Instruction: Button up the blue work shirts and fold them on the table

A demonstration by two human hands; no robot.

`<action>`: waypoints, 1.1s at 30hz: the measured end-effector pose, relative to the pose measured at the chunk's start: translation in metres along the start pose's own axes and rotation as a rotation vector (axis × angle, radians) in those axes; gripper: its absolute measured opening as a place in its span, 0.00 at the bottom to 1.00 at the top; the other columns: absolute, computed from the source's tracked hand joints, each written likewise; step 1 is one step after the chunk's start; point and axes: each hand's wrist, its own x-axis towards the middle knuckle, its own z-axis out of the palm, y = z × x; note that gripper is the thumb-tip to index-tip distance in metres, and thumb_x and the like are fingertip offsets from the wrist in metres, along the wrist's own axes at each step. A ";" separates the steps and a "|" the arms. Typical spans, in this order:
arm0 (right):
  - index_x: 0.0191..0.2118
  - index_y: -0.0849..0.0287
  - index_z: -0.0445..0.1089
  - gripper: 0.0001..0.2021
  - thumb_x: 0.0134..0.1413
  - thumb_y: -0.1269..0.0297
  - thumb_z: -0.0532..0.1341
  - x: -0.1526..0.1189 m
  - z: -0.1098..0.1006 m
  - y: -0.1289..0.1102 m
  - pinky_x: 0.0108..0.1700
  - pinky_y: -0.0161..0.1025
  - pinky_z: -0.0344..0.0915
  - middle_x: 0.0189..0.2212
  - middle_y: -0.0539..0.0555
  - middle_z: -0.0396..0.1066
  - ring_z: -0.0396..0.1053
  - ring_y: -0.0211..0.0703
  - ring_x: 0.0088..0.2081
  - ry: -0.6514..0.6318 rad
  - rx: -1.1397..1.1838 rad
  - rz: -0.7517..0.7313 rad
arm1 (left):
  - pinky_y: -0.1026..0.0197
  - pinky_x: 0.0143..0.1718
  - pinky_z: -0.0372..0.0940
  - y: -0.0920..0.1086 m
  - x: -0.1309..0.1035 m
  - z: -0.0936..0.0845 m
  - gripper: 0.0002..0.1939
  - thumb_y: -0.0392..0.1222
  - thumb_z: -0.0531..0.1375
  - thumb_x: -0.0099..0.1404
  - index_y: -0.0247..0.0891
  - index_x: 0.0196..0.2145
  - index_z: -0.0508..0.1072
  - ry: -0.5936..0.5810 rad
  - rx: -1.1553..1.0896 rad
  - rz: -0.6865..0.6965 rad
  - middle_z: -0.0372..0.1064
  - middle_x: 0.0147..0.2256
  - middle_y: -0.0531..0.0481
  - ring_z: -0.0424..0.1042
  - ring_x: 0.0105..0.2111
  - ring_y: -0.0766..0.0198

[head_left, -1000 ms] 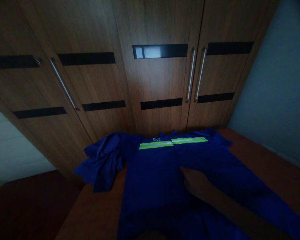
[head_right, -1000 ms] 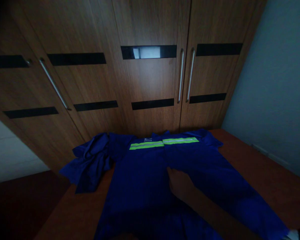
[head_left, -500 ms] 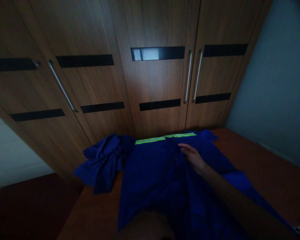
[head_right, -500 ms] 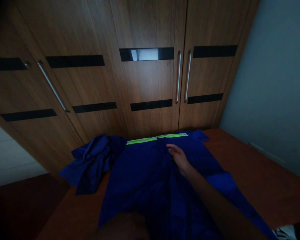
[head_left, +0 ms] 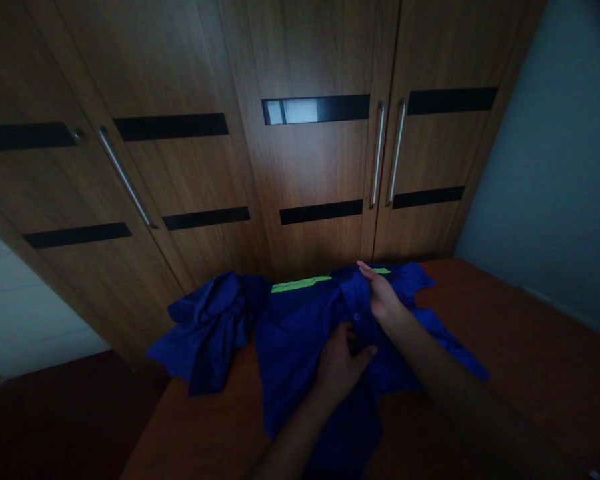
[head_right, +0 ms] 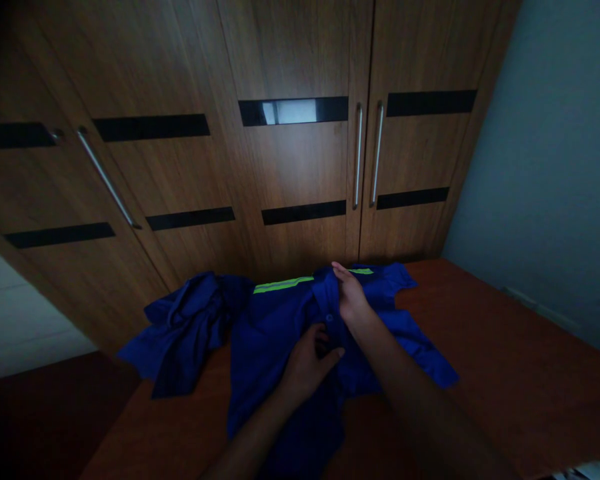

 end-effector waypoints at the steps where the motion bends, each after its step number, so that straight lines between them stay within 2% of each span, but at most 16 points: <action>1: 0.37 0.53 0.71 0.14 0.38 0.64 0.66 -0.001 0.003 -0.001 0.32 0.38 0.67 0.24 0.45 0.73 0.70 0.40 0.26 -0.004 0.004 -0.006 | 0.60 0.37 0.61 0.000 0.007 0.004 0.23 0.46 0.65 0.52 0.38 0.45 0.68 0.007 -0.068 0.007 0.69 0.36 0.49 0.68 0.35 0.61; 3: 0.37 0.53 0.71 0.14 0.39 0.63 0.66 -0.002 0.008 -0.004 0.32 0.39 0.68 0.25 0.46 0.73 0.71 0.41 0.28 -0.012 0.001 -0.023 | 0.63 0.33 0.59 0.003 0.019 0.008 0.11 0.40 0.65 0.50 0.38 0.33 0.70 -0.007 -0.231 0.013 0.66 0.28 0.53 0.66 0.31 0.64; 5: 0.37 0.53 0.71 0.13 0.40 0.63 0.66 -0.003 0.010 -0.008 0.33 0.39 0.68 0.26 0.46 0.74 0.71 0.42 0.30 -0.015 -0.014 -0.044 | 0.65 0.31 0.57 0.006 0.026 0.007 0.07 0.37 0.64 0.49 0.38 0.26 0.67 -0.033 -0.354 0.011 0.63 0.24 0.56 0.64 0.28 0.66; 7: 0.37 0.53 0.71 0.12 0.41 0.63 0.66 -0.005 0.011 -0.013 0.34 0.38 0.68 0.26 0.46 0.74 0.71 0.41 0.30 -0.013 -0.037 -0.064 | 0.65 0.32 0.58 0.010 0.030 0.002 0.07 0.38 0.63 0.49 0.37 0.26 0.68 -0.056 -0.431 0.004 0.65 0.24 0.55 0.65 0.27 0.67; 10: 0.36 0.54 0.71 0.12 0.40 0.63 0.66 -0.013 0.008 -0.019 0.36 0.38 0.67 0.27 0.47 0.73 0.71 0.41 0.32 -0.017 -0.072 -0.076 | 0.64 0.37 0.60 0.013 0.028 -0.009 0.06 0.40 0.63 0.50 0.36 0.27 0.71 -0.122 -0.580 -0.006 0.71 0.28 0.51 0.69 0.32 0.64; 12: 0.38 0.55 0.70 0.15 0.40 0.62 0.66 -0.024 0.003 -0.019 0.39 0.38 0.67 0.30 0.49 0.74 0.72 0.42 0.35 -0.050 -0.179 -0.114 | 0.62 0.39 0.60 0.012 0.025 -0.013 0.07 0.39 0.63 0.50 0.36 0.27 0.69 -0.149 -0.657 -0.053 0.73 0.31 0.48 0.71 0.34 0.63; 15: 0.45 0.56 0.67 0.19 0.45 0.58 0.64 -0.046 -0.009 -0.014 0.44 0.42 0.66 0.37 0.53 0.73 0.71 0.45 0.41 -0.085 -0.617 -0.305 | 0.62 0.37 0.61 0.007 0.020 -0.011 0.11 0.38 0.64 0.49 0.38 0.29 0.65 -0.112 -0.711 -0.213 0.74 0.32 0.48 0.73 0.32 0.63; 18: 0.49 0.57 0.65 0.20 0.49 0.58 0.61 -0.071 -0.027 -0.004 0.43 0.45 0.65 0.41 0.59 0.71 0.69 0.52 0.44 0.011 -1.235 -0.533 | 0.62 0.37 0.61 0.003 0.018 -0.007 0.15 0.38 0.65 0.49 0.39 0.32 0.62 -0.069 -0.801 -0.322 0.73 0.34 0.48 0.74 0.34 0.62; 20: 0.44 0.58 0.67 0.14 0.51 0.60 0.60 -0.084 -0.039 0.002 0.38 0.44 0.64 0.38 0.60 0.71 0.70 0.53 0.40 0.080 -1.563 -0.555 | 0.62 0.37 0.62 0.002 0.016 -0.005 0.17 0.39 0.66 0.49 0.40 0.32 0.61 -0.050 -0.835 -0.338 0.73 0.35 0.48 0.73 0.36 0.61; 22: 0.34 0.58 0.68 0.05 0.53 0.63 0.57 -0.089 -0.047 0.007 0.33 0.41 0.61 0.31 0.58 0.71 0.71 0.49 0.33 0.092 -1.690 -0.472 | 0.63 0.37 0.61 0.002 0.016 -0.004 0.17 0.39 0.66 0.48 0.40 0.32 0.62 -0.037 -0.842 -0.336 0.73 0.35 0.48 0.73 0.37 0.62; 24: 0.25 0.57 0.66 0.08 0.55 0.64 0.56 -0.088 -0.050 0.009 0.31 0.39 0.59 0.23 0.54 0.68 0.68 0.45 0.26 0.048 -1.559 -0.392 | 0.65 0.35 0.60 0.003 0.016 -0.003 0.17 0.39 0.67 0.48 0.39 0.32 0.63 -0.009 -0.840 -0.309 0.72 0.33 0.51 0.72 0.35 0.65; 26: 0.23 0.56 0.65 0.11 0.54 0.61 0.57 -0.083 -0.045 0.009 0.31 0.38 0.60 0.21 0.51 0.67 0.67 0.43 0.25 -0.010 -1.169 -0.322 | 0.67 0.32 0.58 0.007 0.018 -0.005 0.16 0.41 0.67 0.50 0.39 0.33 0.64 0.042 -0.838 -0.249 0.68 0.28 0.56 0.68 0.29 0.69; 28: 0.26 0.56 0.67 0.10 0.51 0.56 0.61 -0.078 -0.034 0.006 0.32 0.38 0.62 0.22 0.49 0.69 0.68 0.42 0.27 -0.047 -0.654 -0.206 | 0.69 0.30 0.56 0.014 0.021 -0.008 0.15 0.44 0.66 0.53 0.40 0.33 0.65 0.093 -0.842 -0.171 0.63 0.24 0.60 0.63 0.25 0.72; 30: 0.31 0.55 0.69 0.11 0.46 0.55 0.66 -0.074 -0.019 0.000 0.34 0.38 0.65 0.25 0.48 0.72 0.69 0.41 0.28 -0.057 -0.217 -0.095 | 0.69 0.31 0.57 0.026 0.025 -0.013 0.13 0.47 0.65 0.55 0.40 0.33 0.66 0.108 -0.824 -0.098 0.62 0.25 0.60 0.63 0.27 0.72; 33: 0.33 0.54 0.70 0.11 0.43 0.58 0.69 -0.070 0.001 -0.010 0.36 0.38 0.66 0.27 0.46 0.74 0.71 0.40 0.30 -0.094 0.104 -0.038 | 0.67 0.39 0.59 0.047 0.029 -0.024 0.12 0.51 0.62 0.59 0.40 0.33 0.69 0.042 -0.736 0.003 0.66 0.31 0.56 0.66 0.34 0.67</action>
